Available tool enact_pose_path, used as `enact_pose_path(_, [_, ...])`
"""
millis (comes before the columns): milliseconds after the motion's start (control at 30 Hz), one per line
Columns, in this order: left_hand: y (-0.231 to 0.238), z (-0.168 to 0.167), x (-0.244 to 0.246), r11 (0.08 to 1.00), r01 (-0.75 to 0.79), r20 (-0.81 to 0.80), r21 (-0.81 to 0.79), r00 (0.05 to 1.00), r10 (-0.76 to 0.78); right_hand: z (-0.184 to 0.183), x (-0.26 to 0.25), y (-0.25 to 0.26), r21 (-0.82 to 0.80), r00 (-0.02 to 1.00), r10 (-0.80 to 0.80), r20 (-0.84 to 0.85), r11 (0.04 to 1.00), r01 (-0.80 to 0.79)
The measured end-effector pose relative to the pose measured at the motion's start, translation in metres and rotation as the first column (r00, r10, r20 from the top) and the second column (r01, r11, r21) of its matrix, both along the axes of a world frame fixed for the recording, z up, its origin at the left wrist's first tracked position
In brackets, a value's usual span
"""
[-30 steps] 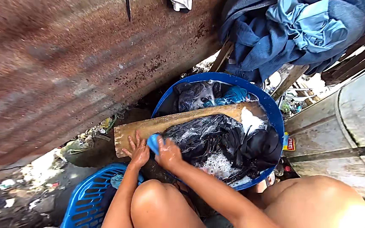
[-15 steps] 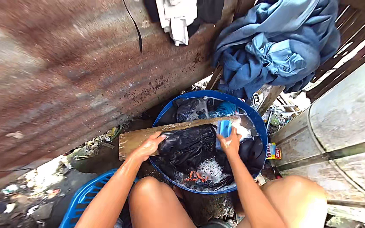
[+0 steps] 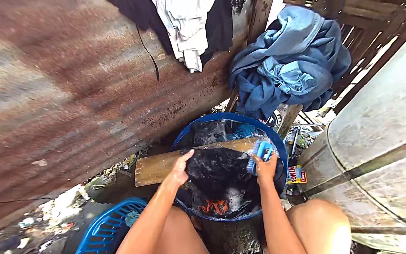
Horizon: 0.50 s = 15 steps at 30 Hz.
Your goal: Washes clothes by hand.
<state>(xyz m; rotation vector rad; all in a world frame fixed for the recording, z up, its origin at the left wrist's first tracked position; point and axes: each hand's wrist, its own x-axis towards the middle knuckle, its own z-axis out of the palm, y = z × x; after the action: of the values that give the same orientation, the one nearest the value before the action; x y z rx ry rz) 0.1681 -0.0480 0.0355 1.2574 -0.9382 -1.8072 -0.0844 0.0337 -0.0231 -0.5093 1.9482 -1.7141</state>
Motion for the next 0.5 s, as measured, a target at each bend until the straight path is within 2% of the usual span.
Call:
enact_pose_path(100, [-0.012,0.029,0.034,0.983,-0.12,-0.167,-0.139,0.981,0.096,0.036,-0.019,0.003,-0.232,0.991,-0.133,-0.036,0.965,0.121])
enact_pose_path(167, [-0.027,0.036,0.057,0.966,-0.195,-0.238,-0.17,0.959,0.152,0.051,-0.033,-0.004,-0.365,0.974,-0.215,-0.063,0.914,0.178])
enact_pose_path(233, [-0.048,0.02,0.076,0.951,-0.289,-0.226,-0.107,0.939,0.26,0.052,-0.048,-0.027,-0.458,0.958,-0.261,-0.119,0.871,0.18])
enact_pose_path(267, [-0.057,0.003,0.084,0.944,-0.326,-0.17,-0.055,0.934,0.313,0.046,-0.055,-0.045,-0.444,0.954,-0.254,-0.159,0.882,0.16])
enact_pose_path(300, [-0.064,-0.019,0.091,0.938,-0.348,-0.074,0.005,0.935,0.347,0.036,-0.059,-0.066,-0.358,0.951,-0.231,-0.204,0.922,0.147])
enact_pose_path(367, [-0.065,-0.06,0.097,0.95,-0.289,0.162,0.123,0.95,0.268,0.022,-0.05,-0.1,-0.003,0.965,-0.053,-0.256,0.999,0.054])
enact_pose_path(400, [-0.064,-0.076,0.099,0.959,-0.221,0.27,0.174,0.948,0.17,0.022,-0.03,-0.111,0.186,0.963,0.097,-0.253,0.981,-0.05])
enact_pose_path(433, [-0.065,-0.086,0.101,0.965,-0.144,0.351,0.218,0.935,0.061,0.027,0.002,-0.119,0.308,0.938,0.252,-0.24,0.936,-0.173])
enact_pose_path(500, [-0.073,-0.097,0.102,0.965,-0.082,0.437,0.249,0.899,-0.036,0.022,0.088,-0.131,0.371,0.813,0.515,-0.273,0.836,-0.405])
